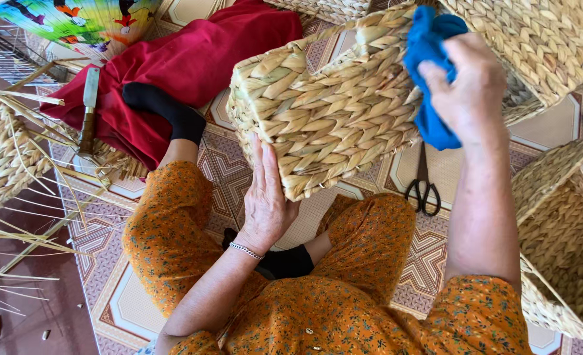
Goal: The person wipes the interior and exterior surfaces of a woven basket with a blue cloth. They rotate the basket to clean all sides and then use scissors to trim a loose strand before wiping again.
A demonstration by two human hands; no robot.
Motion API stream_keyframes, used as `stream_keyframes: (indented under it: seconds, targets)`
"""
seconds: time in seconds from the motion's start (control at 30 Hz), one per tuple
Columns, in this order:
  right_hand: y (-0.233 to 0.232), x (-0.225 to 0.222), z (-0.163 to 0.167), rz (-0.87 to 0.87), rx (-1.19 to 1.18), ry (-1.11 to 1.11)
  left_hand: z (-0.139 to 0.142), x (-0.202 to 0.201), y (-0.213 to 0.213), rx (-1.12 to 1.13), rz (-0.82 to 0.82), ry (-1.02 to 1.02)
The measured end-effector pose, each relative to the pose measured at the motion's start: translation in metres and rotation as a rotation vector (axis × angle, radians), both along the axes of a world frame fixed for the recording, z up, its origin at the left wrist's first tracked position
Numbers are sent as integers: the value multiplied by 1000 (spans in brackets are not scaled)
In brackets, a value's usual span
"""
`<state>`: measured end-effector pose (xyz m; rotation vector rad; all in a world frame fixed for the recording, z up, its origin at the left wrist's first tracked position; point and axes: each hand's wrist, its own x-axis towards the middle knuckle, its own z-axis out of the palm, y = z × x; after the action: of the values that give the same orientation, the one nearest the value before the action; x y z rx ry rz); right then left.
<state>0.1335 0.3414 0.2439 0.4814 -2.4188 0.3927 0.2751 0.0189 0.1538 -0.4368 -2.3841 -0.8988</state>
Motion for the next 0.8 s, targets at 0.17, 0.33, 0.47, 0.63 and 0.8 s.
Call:
stream_keyframes:
  seconds: [0.17, 0.33, 0.47, 0.63, 0.8]
  targets:
    - [-62, -2, 5, -3, 45, 183, -10, 5, 2, 10, -3, 31]
    - [-168, 51, 12, 434, 8, 112, -32, 0, -9, 21, -1, 79]
    - [-209, 105, 23, 608, 103, 139, -50, 0, -13, -223, 29, -149]
    - [-179, 97, 22, 576, 169, 215, -46, 4, -9, -43, 35, -212]
    - [-74, 46, 8, 97, 219, 184, -15, -7, -12, 25, -3, 54]
